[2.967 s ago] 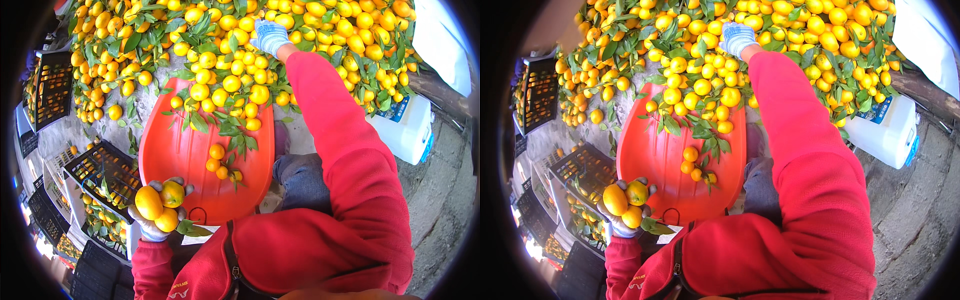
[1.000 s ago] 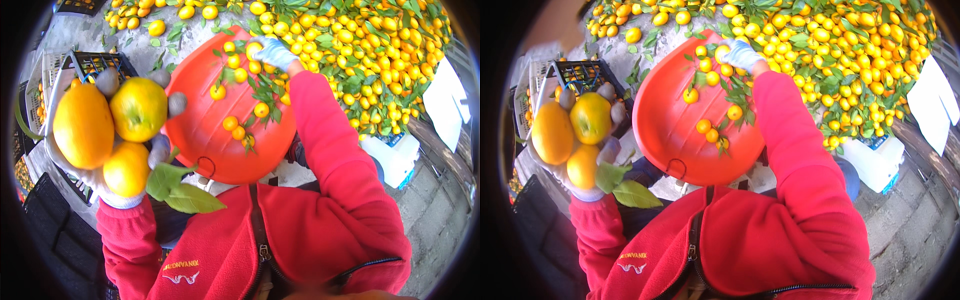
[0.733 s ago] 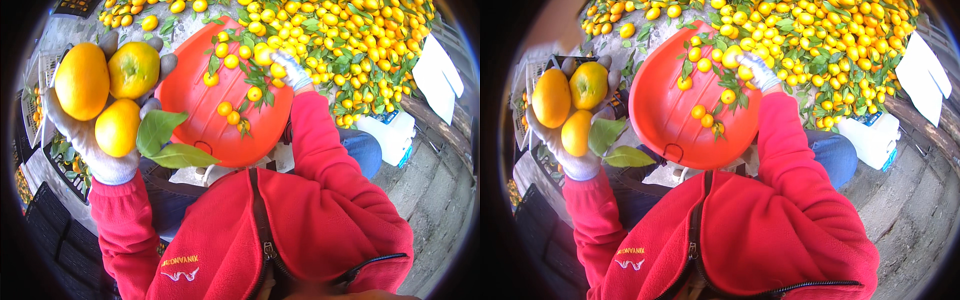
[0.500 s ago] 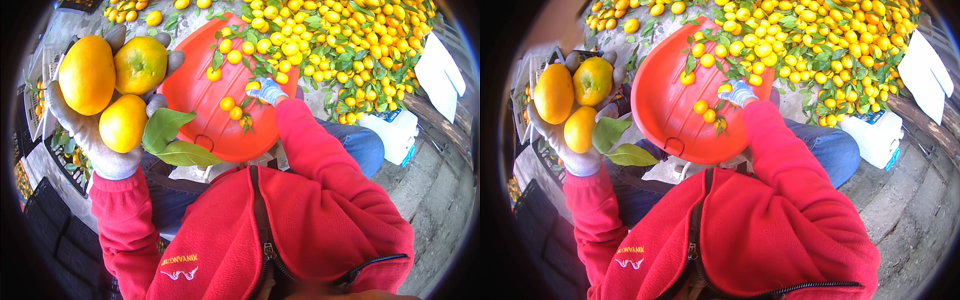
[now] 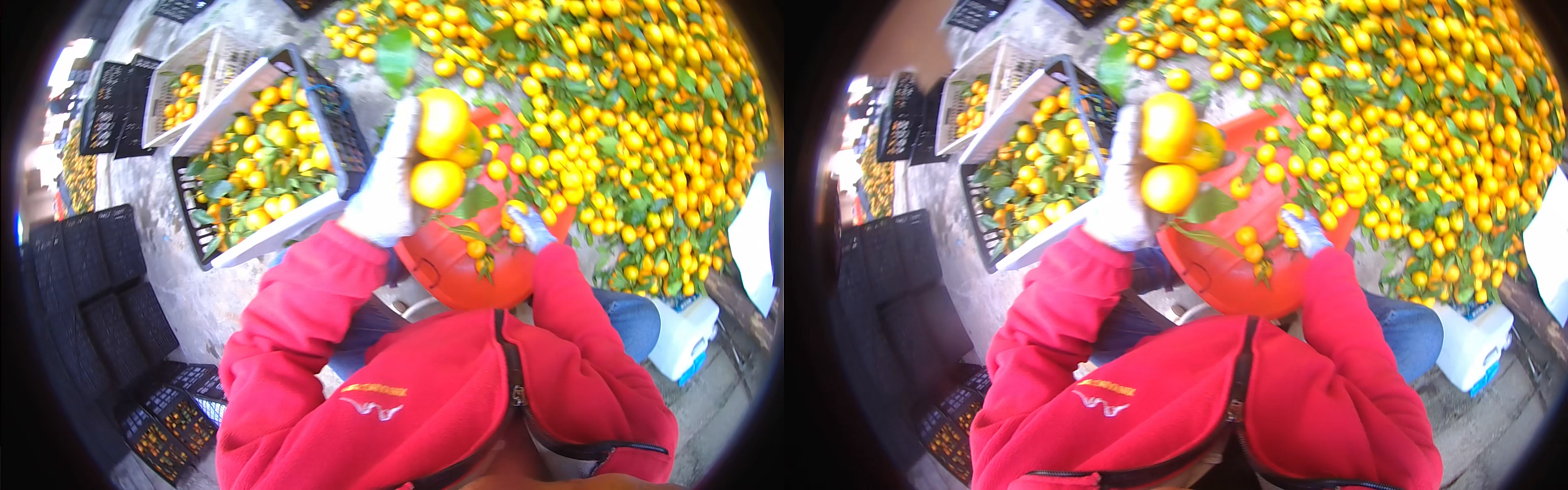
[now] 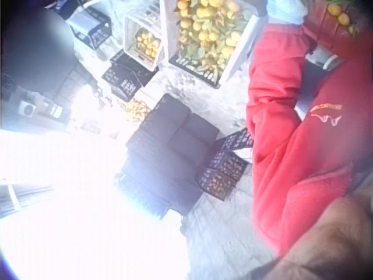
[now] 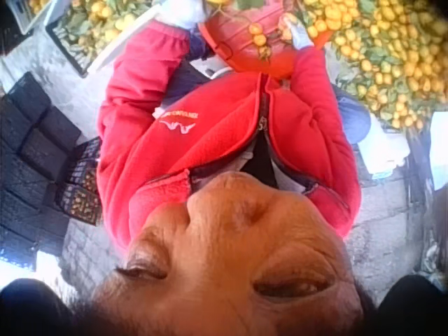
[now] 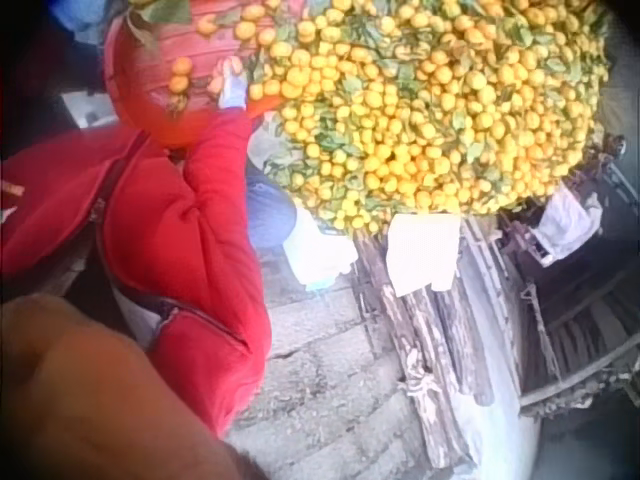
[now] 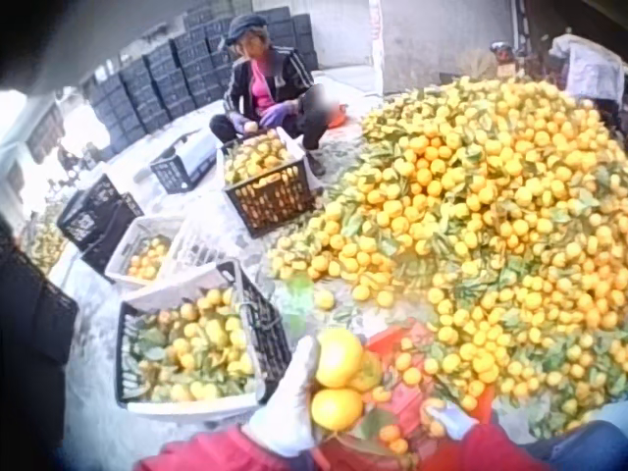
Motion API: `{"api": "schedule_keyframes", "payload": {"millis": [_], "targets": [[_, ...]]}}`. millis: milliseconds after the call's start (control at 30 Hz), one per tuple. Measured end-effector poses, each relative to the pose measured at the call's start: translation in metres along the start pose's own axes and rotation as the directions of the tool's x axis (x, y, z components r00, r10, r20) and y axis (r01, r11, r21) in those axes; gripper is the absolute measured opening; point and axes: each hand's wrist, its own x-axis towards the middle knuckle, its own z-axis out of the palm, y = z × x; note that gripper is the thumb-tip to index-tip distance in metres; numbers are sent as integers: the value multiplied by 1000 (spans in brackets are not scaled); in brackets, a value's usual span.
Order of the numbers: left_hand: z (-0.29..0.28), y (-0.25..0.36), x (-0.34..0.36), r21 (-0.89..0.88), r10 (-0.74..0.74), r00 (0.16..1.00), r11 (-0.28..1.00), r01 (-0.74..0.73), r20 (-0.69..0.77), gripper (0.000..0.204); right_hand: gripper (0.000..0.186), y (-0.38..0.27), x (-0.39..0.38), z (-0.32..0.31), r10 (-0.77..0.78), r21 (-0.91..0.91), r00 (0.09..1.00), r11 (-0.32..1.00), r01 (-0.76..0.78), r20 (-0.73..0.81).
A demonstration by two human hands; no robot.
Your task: The person sits on the ground and sorts oranges from a large pile into a red basin, then transfers them into a white crate. The person repeatedly scoops oranges into the basin and pours them into the crate.
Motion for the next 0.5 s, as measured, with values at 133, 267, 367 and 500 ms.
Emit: {"api": "schedule_keyframes", "payload": {"millis": [133,267,367,500], "targets": [[-17,-1,5,114,-17,992,993,31,-124,55,57,-83,-44,35,-126,486,969,874,6,214],[-38,-20,-8,111,-8,955,993,43,-297,54,71,-137,-119,104,-295,517,894,852,86,337],[-61,-45,-29,-7,-177,936,983,184,-304,61,66,-130,-151,148,-212,551,866,830,-86,454],[-82,-42,-70,-96,-88,982,993,73,-164,50,55,-130,-173,212,-144,498,839,851,-166,525]]}}
